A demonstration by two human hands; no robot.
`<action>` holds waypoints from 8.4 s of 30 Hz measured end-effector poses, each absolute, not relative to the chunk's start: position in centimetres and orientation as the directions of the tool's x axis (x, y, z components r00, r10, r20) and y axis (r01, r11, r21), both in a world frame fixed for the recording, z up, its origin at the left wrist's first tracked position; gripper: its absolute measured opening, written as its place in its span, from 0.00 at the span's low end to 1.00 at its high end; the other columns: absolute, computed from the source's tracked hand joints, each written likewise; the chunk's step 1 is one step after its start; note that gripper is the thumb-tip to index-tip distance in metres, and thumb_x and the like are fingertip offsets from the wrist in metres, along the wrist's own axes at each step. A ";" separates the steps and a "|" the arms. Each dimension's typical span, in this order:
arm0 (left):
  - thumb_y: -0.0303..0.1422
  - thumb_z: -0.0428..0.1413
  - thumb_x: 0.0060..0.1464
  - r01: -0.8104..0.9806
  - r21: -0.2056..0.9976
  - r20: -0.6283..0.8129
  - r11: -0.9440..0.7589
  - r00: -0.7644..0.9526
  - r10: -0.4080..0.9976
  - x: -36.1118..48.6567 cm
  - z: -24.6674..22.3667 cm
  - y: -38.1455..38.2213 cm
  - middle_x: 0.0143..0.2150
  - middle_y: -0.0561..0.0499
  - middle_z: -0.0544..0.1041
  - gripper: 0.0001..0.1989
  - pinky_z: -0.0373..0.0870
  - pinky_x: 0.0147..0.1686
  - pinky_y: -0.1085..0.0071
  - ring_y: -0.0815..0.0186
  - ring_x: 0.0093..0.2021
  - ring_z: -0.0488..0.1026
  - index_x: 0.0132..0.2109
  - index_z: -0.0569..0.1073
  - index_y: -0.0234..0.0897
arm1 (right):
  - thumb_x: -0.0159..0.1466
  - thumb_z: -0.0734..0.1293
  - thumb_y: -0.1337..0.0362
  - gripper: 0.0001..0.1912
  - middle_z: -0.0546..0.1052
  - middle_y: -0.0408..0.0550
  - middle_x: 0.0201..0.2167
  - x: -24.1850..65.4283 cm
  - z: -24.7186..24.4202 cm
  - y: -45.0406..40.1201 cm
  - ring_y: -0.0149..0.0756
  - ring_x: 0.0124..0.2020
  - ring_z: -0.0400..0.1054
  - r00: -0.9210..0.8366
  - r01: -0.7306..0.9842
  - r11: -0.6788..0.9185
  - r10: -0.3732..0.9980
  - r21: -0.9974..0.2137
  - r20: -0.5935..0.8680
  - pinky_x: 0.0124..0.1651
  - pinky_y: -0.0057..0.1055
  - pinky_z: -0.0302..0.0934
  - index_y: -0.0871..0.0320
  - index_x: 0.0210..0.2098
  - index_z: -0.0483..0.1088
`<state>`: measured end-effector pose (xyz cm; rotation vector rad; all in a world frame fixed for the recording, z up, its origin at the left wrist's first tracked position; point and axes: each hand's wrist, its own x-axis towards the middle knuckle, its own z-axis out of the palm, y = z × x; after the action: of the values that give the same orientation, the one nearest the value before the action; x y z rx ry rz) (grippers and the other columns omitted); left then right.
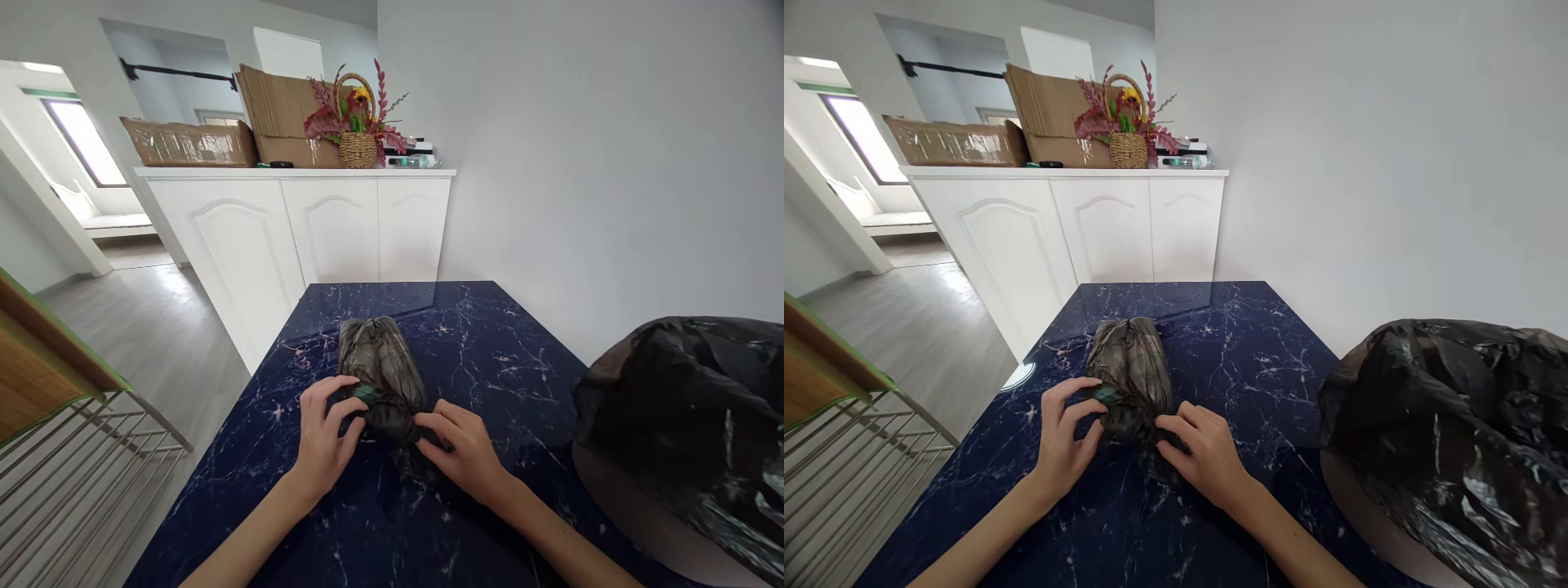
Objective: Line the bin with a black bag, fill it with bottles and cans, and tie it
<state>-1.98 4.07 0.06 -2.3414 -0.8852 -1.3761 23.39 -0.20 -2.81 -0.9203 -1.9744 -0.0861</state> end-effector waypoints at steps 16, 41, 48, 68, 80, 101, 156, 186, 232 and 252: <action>0.47 0.53 0.69 0.497 0.779 0.534 -0.383 -0.203 0.821 -3.6 -1.2 7.3 0.48 0.44 0.75 0.14 0.74 0.44 0.61 0.54 0.49 0.75 0.45 0.72 0.41 | 0.73 0.67 0.48 0.18 0.61 0.39 0.24 23.9 -2.4 0.1 0.32 0.24 0.54 0.145 0.159 0.287 0.939 -0.945 0.310 0.26 0.31 0.54 0.54 0.35 0.74; 0.44 0.63 0.56 0.025 0.979 0.202 -0.201 -0.175 0.964 -2.9 -0.9 7.1 0.34 0.57 0.73 0.25 0.69 0.31 0.71 0.65 0.32 0.74 0.55 0.63 0.44 | 0.76 0.63 0.52 0.15 0.68 0.51 0.45 24.1 -2.3 -0.1 0.42 0.45 0.68 -0.016 0.259 0.447 0.888 -0.856 0.459 0.43 0.36 0.67 0.51 0.37 0.74; 0.51 0.64 0.49 -0.069 0.993 0.057 -0.091 -0.397 0.916 -6.6 -0.8 9.4 0.34 0.55 0.75 0.31 0.70 0.29 0.70 0.63 0.29 0.75 0.55 0.67 0.42 | 0.75 0.60 0.42 0.31 0.64 0.48 0.36 24.7 -1.8 -0.2 0.37 0.35 0.60 -0.243 0.123 0.430 0.887 -0.894 0.393 0.37 0.35 0.62 0.55 0.23 0.56; 0.28 0.51 0.71 0.365 0.062 0.371 -0.929 0.856 0.361 -2.9 0.7 -0.6 0.44 0.46 0.82 0.08 0.75 0.45 0.64 0.60 0.41 0.78 0.52 0.73 0.38 | 0.78 0.60 0.64 0.24 0.70 0.46 0.30 23.2 -1.9 -1.9 0.36 0.34 0.64 -0.483 0.507 0.755 0.648 -0.415 0.589 0.38 0.39 0.58 0.56 0.24 0.67; 0.31 0.47 0.75 0.745 0.090 0.527 -0.661 0.527 0.667 -4.3 -1.9 -0.9 0.64 0.39 0.76 0.12 0.71 0.65 0.50 0.50 0.69 0.70 0.51 0.75 0.38 | 0.76 0.61 0.70 0.23 0.61 0.40 0.22 23.0 -2.1 -2.1 0.33 0.25 0.54 -0.267 0.468 0.781 0.571 -0.414 0.777 0.33 0.37 0.51 0.54 0.24 0.55; 0.36 0.60 0.66 0.901 -0.163 0.615 -0.402 0.412 0.672 -3.7 0.3 3.6 0.80 0.33 0.51 0.11 0.44 0.75 0.30 0.32 0.80 0.40 0.37 0.78 0.33 | 0.75 0.62 0.70 0.19 0.66 0.43 0.28 23.1 -2.6 -1.5 0.34 0.31 0.58 -0.296 0.544 0.758 0.574 -0.359 0.763 0.38 0.37 0.54 0.54 0.27 0.61; 0.32 0.49 0.72 0.634 0.138 0.348 -0.761 0.688 0.637 -4.3 5.1 -2.2 0.45 0.49 0.82 0.10 0.74 0.50 0.65 0.61 0.46 0.80 0.50 0.75 0.44 | 0.77 0.59 0.67 0.15 0.65 0.41 0.29 23.1 -2.5 -2.1 0.33 0.28 0.61 -0.215 0.487 0.729 0.635 -0.482 0.742 0.33 0.33 0.57 0.51 0.32 0.59; 0.36 0.55 0.66 0.922 0.110 0.150 -0.371 0.354 0.923 7.2 2.5 1.5 0.44 0.35 0.85 0.19 0.73 0.44 0.58 0.45 0.45 0.84 0.60 0.67 0.33 | 0.77 0.59 0.67 0.14 0.64 0.40 0.28 24.3 -2.7 -1.3 0.33 0.28 0.61 -0.084 0.567 0.677 0.615 -0.469 0.784 0.34 0.34 0.55 0.51 0.33 0.57; 0.54 0.60 0.62 0.936 0.309 0.708 -0.166 -0.110 0.697 -18.5 10.8 -0.1 0.35 0.54 0.68 0.36 0.64 0.33 0.66 0.61 0.33 0.69 0.66 0.66 0.35 | 0.72 0.68 0.61 0.09 0.69 0.50 0.43 23.8 -2.6 -2.4 0.42 0.42 0.67 -0.089 0.623 0.652 0.607 -0.432 0.789 0.44 0.38 0.65 0.52 0.49 0.65; 0.27 0.49 0.70 0.568 0.077 0.484 -0.820 0.698 0.529 -6.2 3.0 -3.2 0.48 0.45 0.82 0.11 0.73 0.48 0.61 0.59 0.46 0.78 0.55 0.69 0.39 | 0.57 0.63 0.70 0.19 0.73 0.40 0.30 17.7 9.4 5.7 0.37 0.28 0.66 -0.312 0.821 0.514 0.768 -0.248 0.559 0.30 0.29 0.47 0.52 0.48 0.62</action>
<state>-6.18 -3.20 2.95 -2.8221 -0.9130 -0.7665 17.71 5.68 9.36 -1.2903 -2.1254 -0.1089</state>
